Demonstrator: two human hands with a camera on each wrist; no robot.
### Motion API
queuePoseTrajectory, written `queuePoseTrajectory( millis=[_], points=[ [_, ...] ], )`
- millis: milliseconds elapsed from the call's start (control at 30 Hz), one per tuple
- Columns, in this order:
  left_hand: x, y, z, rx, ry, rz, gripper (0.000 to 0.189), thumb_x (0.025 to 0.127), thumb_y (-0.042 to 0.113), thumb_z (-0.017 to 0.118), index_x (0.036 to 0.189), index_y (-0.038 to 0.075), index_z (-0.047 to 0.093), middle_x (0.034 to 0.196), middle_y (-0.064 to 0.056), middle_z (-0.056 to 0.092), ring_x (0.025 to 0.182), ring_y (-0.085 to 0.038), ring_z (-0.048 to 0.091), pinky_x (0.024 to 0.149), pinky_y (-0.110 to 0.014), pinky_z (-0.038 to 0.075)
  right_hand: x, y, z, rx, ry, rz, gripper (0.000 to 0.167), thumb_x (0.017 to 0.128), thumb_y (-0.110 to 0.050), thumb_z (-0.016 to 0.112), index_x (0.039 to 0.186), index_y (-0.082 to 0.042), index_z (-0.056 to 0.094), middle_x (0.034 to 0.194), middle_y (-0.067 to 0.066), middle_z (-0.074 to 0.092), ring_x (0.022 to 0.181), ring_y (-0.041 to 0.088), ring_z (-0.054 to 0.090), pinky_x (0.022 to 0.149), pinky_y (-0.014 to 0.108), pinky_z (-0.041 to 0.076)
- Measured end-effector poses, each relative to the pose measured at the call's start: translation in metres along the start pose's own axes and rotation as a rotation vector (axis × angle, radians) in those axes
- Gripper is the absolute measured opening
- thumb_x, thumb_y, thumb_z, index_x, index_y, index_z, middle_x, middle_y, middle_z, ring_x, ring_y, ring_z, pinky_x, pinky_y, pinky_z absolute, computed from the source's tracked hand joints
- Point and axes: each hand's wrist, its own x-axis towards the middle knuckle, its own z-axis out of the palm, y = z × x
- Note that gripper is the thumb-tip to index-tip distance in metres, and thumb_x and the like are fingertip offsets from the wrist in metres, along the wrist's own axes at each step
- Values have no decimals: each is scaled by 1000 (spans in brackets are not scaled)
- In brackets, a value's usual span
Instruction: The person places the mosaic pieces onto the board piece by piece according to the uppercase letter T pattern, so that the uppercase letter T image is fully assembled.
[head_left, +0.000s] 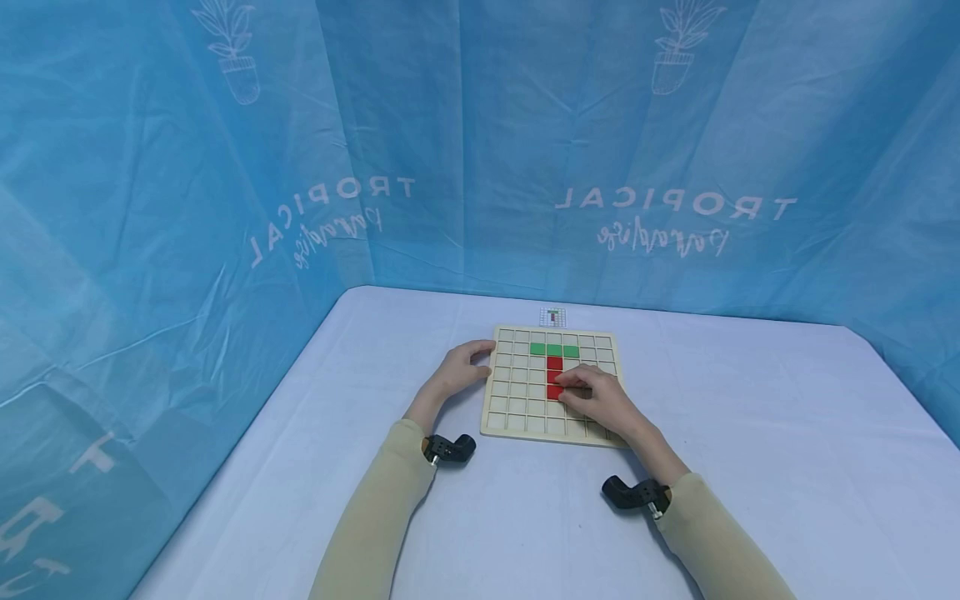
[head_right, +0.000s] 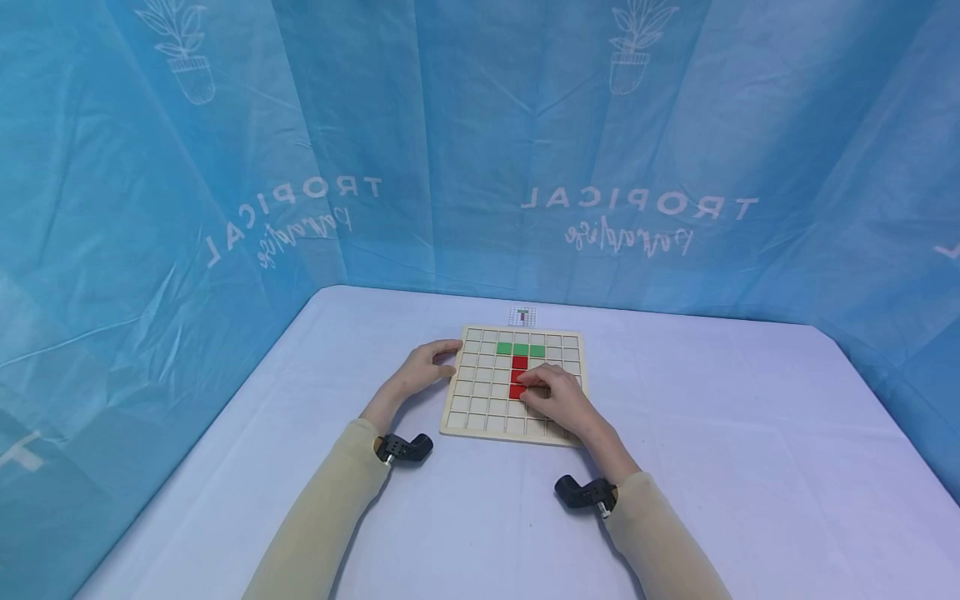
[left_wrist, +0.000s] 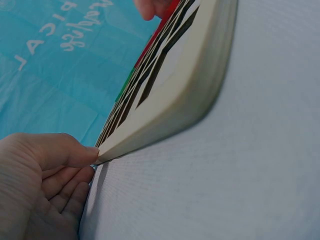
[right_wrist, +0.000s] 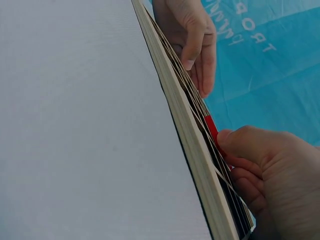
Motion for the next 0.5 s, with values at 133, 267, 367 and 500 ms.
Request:
queuePoseTrajectory(
  millis=[133,267,367,500],
  points=[
    [0,0,0,1,-2,-2,51,86,1,61,135,5,51,140,-9,47,133,-23,37,111,-35,29,0,1,0,-4,10,0,24,85,-11,71,108,-8,69,103,-2,64,95,13,60,83,31,53],
    [0,0,0,-2,0,-3,50,86,1,61,135,5,51,140,-9,47,133,-24,37,111,-35,29,0,1,1,-5,12,-1,25,84,-11,71,109,-8,69,102,-2,64,95,13,60,83,31,53],
    [0,0,0,-2,0,-2,50,86,1,61,135,5,51,140,-9,46,133,-24,36,111,-35,29,0,2,1,-12,13,0,25,84,-11,71,108,-8,69,101,-2,64,95,12,60,82,31,53],
    [1,0,1,-2,0,-4,51,86,1,61,135,5,51,141,-9,46,133,-24,37,111,-35,29,1,2,1,-19,11,1,24,84,-11,72,108,-9,69,101,-3,64,94,12,60,82,30,53]
  ],
)
